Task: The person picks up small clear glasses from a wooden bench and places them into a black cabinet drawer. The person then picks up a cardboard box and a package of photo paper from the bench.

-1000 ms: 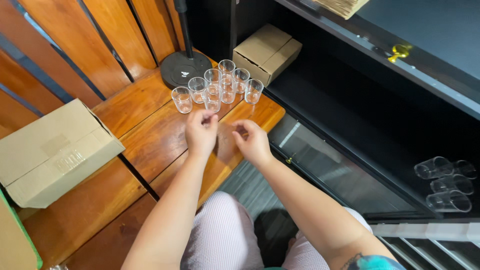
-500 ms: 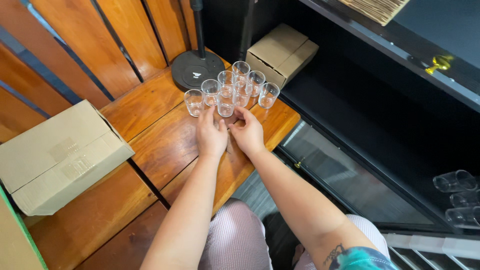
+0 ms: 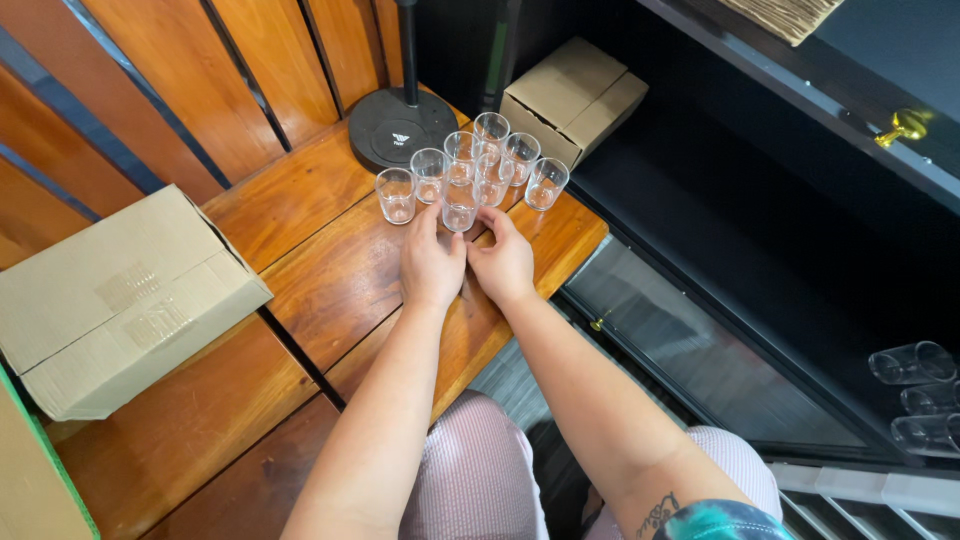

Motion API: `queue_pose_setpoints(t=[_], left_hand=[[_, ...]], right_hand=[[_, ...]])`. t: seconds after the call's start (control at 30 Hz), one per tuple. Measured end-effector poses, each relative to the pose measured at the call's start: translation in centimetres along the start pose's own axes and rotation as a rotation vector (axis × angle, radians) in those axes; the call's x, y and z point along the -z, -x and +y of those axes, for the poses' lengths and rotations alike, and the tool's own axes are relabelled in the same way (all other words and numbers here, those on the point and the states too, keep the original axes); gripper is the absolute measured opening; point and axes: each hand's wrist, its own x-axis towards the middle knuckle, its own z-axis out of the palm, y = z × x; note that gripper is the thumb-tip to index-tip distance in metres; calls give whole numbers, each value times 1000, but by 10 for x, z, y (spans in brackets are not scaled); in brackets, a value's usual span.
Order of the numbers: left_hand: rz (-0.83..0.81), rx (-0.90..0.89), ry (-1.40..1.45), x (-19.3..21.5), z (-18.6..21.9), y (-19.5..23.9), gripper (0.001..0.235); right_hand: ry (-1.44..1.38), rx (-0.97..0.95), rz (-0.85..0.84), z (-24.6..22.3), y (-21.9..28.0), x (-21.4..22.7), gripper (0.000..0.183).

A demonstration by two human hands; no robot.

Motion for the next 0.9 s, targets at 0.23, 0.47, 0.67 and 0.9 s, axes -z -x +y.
queue_pose_setpoints(t=[0.23,0.47,0.67,0.9], left_hand=[[-21,67,-4,3,3,3,60],[36,72,35,-7,-3,4,60],[85,8,133,6,14,2,63],[99,10,143,4,11,0,64]], right_hand=[[-128,-35,-3,3,1,-1,56],[-214,42,53,5,4,-4,53],[-237,65,76,2,7,-6,47],[-197,94,64,-2,10,-4,43]])
